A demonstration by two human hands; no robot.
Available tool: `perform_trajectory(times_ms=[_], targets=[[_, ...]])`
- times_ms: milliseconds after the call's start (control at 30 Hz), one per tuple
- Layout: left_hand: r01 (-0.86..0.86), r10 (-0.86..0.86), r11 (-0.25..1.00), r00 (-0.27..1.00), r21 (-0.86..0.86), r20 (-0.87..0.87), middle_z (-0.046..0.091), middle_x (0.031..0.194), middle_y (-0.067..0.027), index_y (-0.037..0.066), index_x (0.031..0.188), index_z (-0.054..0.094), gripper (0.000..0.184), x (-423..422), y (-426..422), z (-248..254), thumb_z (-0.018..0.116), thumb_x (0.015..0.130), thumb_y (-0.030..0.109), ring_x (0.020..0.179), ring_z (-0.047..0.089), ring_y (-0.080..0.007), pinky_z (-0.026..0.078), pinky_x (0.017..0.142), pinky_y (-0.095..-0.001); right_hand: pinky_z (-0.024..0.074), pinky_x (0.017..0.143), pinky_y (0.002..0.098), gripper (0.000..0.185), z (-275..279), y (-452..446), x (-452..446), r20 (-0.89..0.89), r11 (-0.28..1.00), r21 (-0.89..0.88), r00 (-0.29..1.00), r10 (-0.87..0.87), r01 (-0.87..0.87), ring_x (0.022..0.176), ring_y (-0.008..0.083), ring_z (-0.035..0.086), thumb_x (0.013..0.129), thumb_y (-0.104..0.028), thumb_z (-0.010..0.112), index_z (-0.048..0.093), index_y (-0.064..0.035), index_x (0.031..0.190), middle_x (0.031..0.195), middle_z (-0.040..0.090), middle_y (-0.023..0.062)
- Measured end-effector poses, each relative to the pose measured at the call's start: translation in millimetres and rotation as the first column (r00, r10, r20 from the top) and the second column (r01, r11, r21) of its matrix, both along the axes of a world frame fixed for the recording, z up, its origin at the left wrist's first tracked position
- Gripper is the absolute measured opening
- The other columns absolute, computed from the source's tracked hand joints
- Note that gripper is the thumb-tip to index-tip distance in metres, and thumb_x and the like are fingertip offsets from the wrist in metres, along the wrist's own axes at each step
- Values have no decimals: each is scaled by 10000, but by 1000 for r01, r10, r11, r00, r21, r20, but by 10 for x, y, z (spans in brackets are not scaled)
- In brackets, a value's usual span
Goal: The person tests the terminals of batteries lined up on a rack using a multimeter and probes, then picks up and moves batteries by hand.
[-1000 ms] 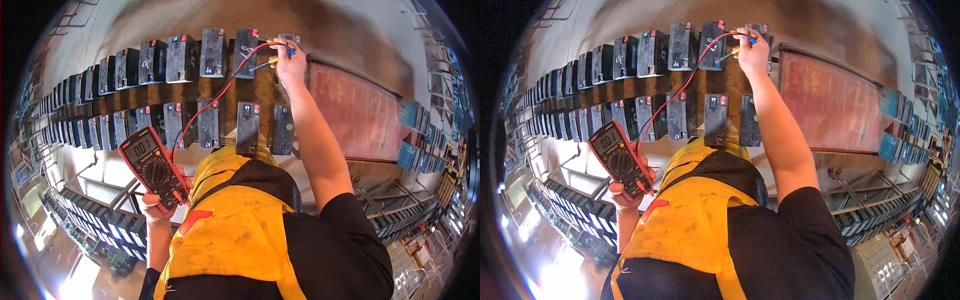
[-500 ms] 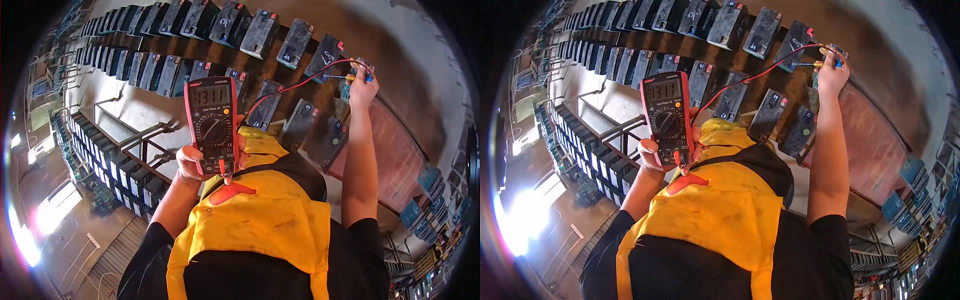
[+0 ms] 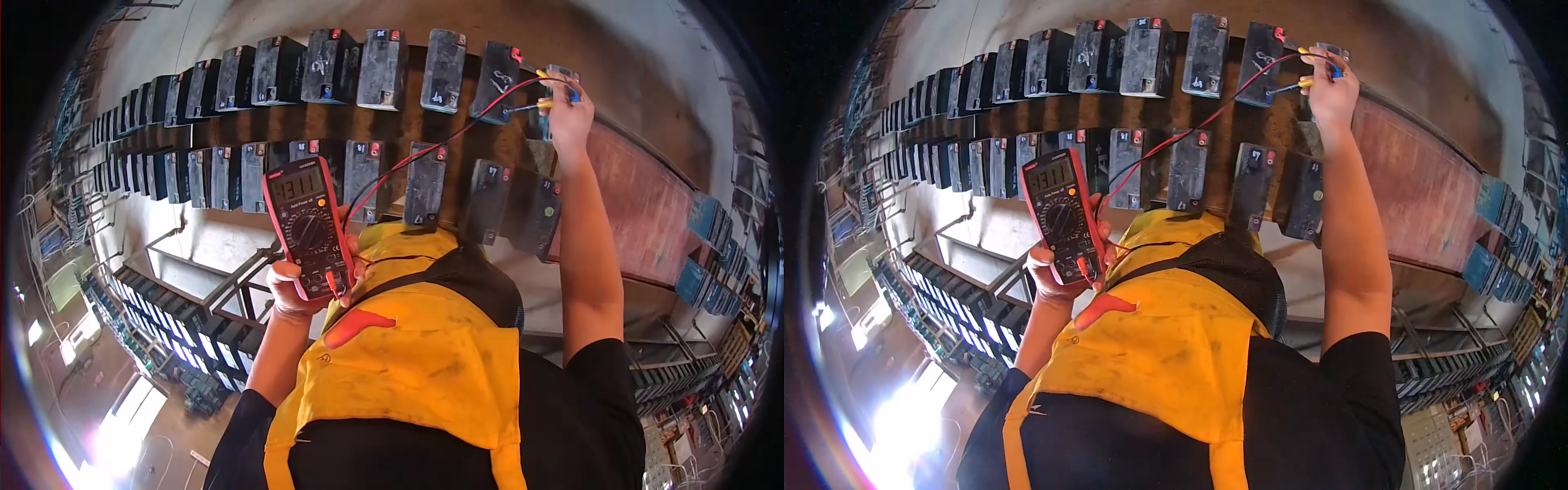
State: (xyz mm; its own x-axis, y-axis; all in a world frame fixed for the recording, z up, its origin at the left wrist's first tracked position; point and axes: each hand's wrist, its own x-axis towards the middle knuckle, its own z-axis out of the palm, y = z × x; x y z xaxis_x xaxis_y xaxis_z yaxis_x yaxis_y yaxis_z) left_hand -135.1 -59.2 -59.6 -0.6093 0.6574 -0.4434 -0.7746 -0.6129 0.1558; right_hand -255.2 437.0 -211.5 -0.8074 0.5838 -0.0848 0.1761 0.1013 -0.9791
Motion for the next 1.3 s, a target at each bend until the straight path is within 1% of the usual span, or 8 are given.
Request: perform_trajectory(times_ms=[100,233,367,533,733,833,933,1300], targets=[[-10,10,1000,1000,-21,-4,632,1359,-282,36,1744,252,1202,-76,-225,-7,857,735,282,1116,715,-534,708,639,-563,645,629,286,304,93,-132,1,-57,998,55,998,-23,26,724,163,777,1153,-267,662,753,0,1266,1099,838,126],[-78,75,996,996,-46,-50,631,1350,-281,31,1737,254,1194,-140,-643,-15,883,757,294,1116,718,-532,712,630,-564,653,645,318,320,350,-1028,-215,-293,973,-214,956,15,-81,781,173,783,1148,-318,678,777,-26,1233,1129,835,143],[-195,191,979,980,-57,-56,641,1356,-295,31,1729,268,1161,-231,-1091,-11,877,774,286,1103,725,-538,718,628,-580,635,651,327,331,304,-2080,-617,-229,927,-329,967,109,-182,772,186,773,1148,-293,680,753,15,1246,1096,818,162],[-308,306,949,951,-59,-39,646,1316,-320,-19,1708,294,1126,-302,-1579,-14,848,759,228,1106,719,-565,717,610,-601,650,644,329,356,27,-2804,-1032,-221,929,-313,966,131,-197,771,186,779,1145,-309,685,751,32,1225,1060,810,153],[-280,278,956,960,-88,-41,636,1403,-257,64,1748,269,1172,-350,-1943,-126,850,759,304,1095,720,-471,711,611,-532,649,648,328,366,-153,-3107,-1186,-231,955,-239,965,120,-176,761,172,767,1150,-316,673,732,34,1239,1064,803,155],[-327,327,942,945,-70,-3,647,1293,-318,-20,1695,290,1133,-473,-1966,-102,852,746,242,1087,725,-550,718,600,-582,640,611,301,356,-202,-3165,-1222,-228,959,-247,970,86,-143,743,165,788,1146,-355,673,749,-15,1222,1051,804,110],[-230,227,969,973,-85,-48,646,1354,-265,55,1743,271,1176,-549,-2091,-159,858,752,293,1069,719,-488,717,609,-553,634,598,302,343,-145,-3182,-1237,-194,976,-187,978,74,-111,731,168,790,1149,-348,669,746,-24,1228,1059,806,106],[-189,185,977,982,-99,-49,677,1286,-263,-22,1702,320,1166,-730,-2031,-162,879,739,323,1028,742,-479,699,568,-515,611,540,300,170,-74,-3149,-1394,-106,990,-101,990,90,-100,663,158,759,1153,-105,604,723,-34,1252,1066,834,99]])
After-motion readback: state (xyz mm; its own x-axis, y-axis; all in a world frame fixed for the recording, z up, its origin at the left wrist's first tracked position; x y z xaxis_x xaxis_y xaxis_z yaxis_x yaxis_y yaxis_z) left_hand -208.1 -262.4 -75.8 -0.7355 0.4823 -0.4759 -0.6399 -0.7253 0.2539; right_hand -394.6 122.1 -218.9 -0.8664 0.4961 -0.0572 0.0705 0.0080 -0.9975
